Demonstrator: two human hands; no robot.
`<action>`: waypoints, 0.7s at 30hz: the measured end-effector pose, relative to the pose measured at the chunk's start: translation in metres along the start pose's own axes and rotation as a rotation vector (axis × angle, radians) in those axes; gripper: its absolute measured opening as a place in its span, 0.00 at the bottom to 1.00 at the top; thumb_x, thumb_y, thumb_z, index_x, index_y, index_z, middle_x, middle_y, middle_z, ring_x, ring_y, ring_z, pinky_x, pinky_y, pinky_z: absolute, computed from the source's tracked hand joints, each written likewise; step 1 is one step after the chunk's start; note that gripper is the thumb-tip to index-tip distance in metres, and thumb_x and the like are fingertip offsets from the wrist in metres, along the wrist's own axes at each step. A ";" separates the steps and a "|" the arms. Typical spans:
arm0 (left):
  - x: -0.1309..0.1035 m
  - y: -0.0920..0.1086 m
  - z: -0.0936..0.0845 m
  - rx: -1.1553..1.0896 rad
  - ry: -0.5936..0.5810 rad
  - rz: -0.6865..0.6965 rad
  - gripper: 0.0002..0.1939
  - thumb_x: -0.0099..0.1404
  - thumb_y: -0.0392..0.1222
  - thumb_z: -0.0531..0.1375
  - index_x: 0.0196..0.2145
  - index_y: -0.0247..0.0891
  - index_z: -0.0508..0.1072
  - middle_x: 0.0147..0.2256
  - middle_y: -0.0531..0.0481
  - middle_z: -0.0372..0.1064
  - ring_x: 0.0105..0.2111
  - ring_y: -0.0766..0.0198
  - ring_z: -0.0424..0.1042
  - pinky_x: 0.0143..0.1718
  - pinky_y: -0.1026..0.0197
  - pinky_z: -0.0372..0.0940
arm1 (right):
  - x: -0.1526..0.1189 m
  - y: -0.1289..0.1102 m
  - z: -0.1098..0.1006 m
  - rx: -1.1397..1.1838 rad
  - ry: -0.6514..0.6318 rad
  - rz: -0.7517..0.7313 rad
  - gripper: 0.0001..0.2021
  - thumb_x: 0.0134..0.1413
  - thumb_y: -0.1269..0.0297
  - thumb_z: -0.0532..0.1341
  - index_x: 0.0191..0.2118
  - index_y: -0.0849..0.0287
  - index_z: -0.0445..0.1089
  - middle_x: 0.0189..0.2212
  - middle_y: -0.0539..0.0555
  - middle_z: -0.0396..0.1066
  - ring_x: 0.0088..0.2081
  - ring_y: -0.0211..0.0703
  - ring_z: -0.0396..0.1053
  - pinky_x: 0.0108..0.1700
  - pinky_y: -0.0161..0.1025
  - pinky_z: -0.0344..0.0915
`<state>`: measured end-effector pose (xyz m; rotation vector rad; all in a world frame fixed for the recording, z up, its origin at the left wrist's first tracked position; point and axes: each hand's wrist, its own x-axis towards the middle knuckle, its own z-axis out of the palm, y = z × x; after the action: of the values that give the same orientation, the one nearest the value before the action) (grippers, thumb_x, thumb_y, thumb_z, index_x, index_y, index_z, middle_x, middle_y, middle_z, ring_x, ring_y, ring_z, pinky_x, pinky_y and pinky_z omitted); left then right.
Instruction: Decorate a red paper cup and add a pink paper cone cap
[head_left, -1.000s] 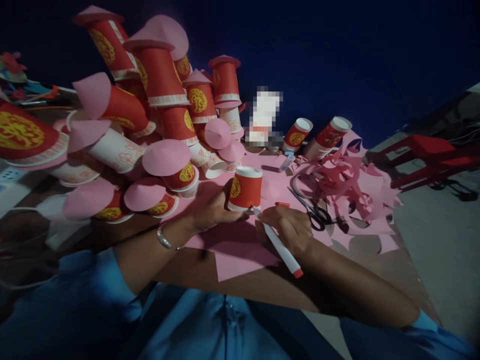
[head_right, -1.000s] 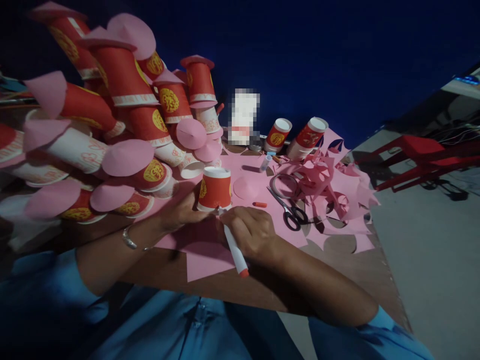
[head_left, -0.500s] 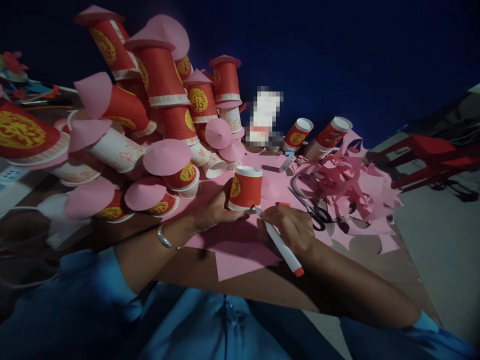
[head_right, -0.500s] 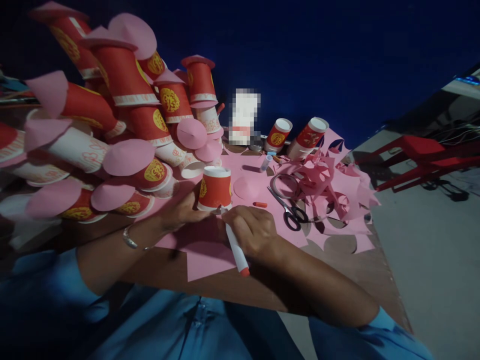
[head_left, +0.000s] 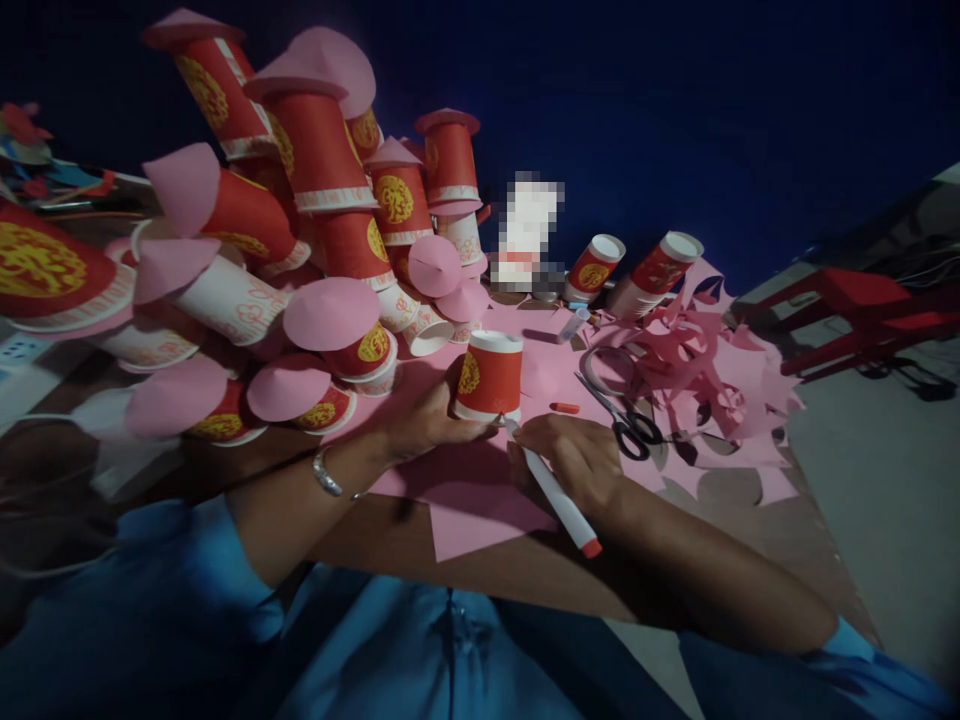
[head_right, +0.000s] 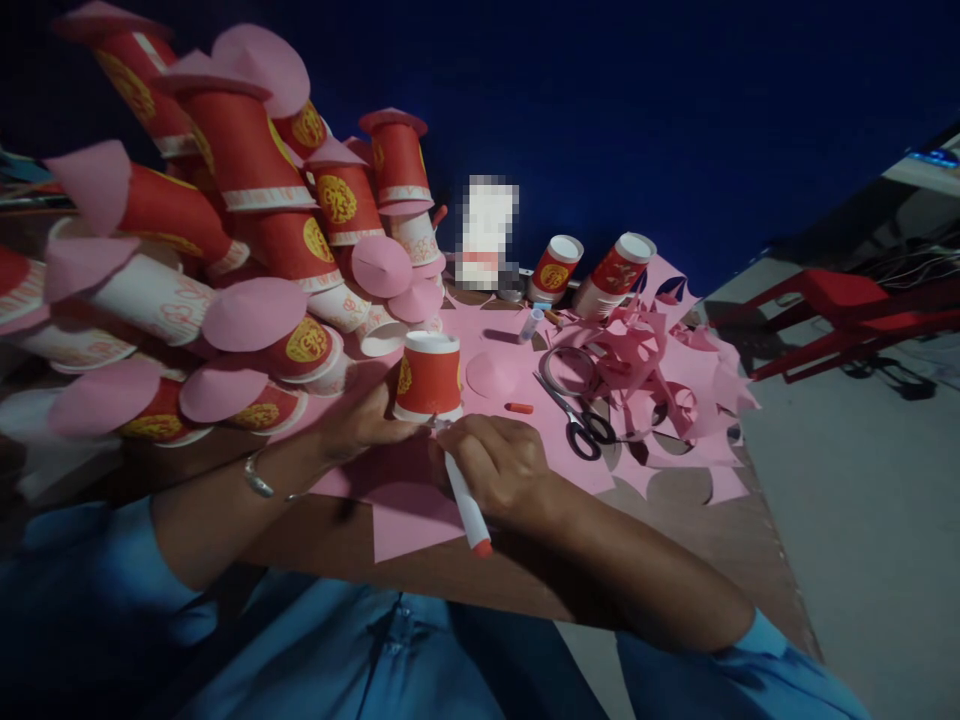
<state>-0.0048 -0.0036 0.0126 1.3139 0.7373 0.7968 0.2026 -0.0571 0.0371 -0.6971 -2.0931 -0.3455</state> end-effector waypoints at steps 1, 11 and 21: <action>0.000 0.000 0.000 0.000 0.002 0.002 0.34 0.55 0.48 0.75 0.55 0.39 0.66 0.52 0.43 0.76 0.53 0.46 0.75 0.58 0.44 0.69 | 0.000 0.000 0.000 -0.003 -0.001 0.003 0.06 0.63 0.77 0.64 0.40 0.60 0.69 0.26 0.49 0.76 0.27 0.38 0.75 0.30 0.35 0.70; 0.000 0.003 0.003 -0.100 -0.008 -0.043 0.35 0.52 0.47 0.76 0.52 0.40 0.67 0.45 0.47 0.76 0.45 0.53 0.75 0.50 0.50 0.69 | 0.003 -0.001 -0.001 0.055 0.043 -0.029 0.05 0.65 0.75 0.62 0.43 0.60 0.70 0.26 0.50 0.76 0.24 0.38 0.73 0.26 0.35 0.70; 0.000 0.004 0.000 -0.309 0.053 -0.035 0.33 0.51 0.44 0.77 0.53 0.39 0.73 0.41 0.48 0.78 0.49 0.49 0.75 0.55 0.49 0.68 | -0.002 0.005 0.002 0.082 0.066 0.006 0.08 0.67 0.71 0.64 0.50 0.62 0.71 0.33 0.59 0.81 0.36 0.47 0.82 0.37 0.40 0.80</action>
<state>-0.0054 -0.0030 0.0161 1.0030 0.6479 0.8819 0.2048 -0.0527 0.0344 -0.6356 -2.0305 -0.2738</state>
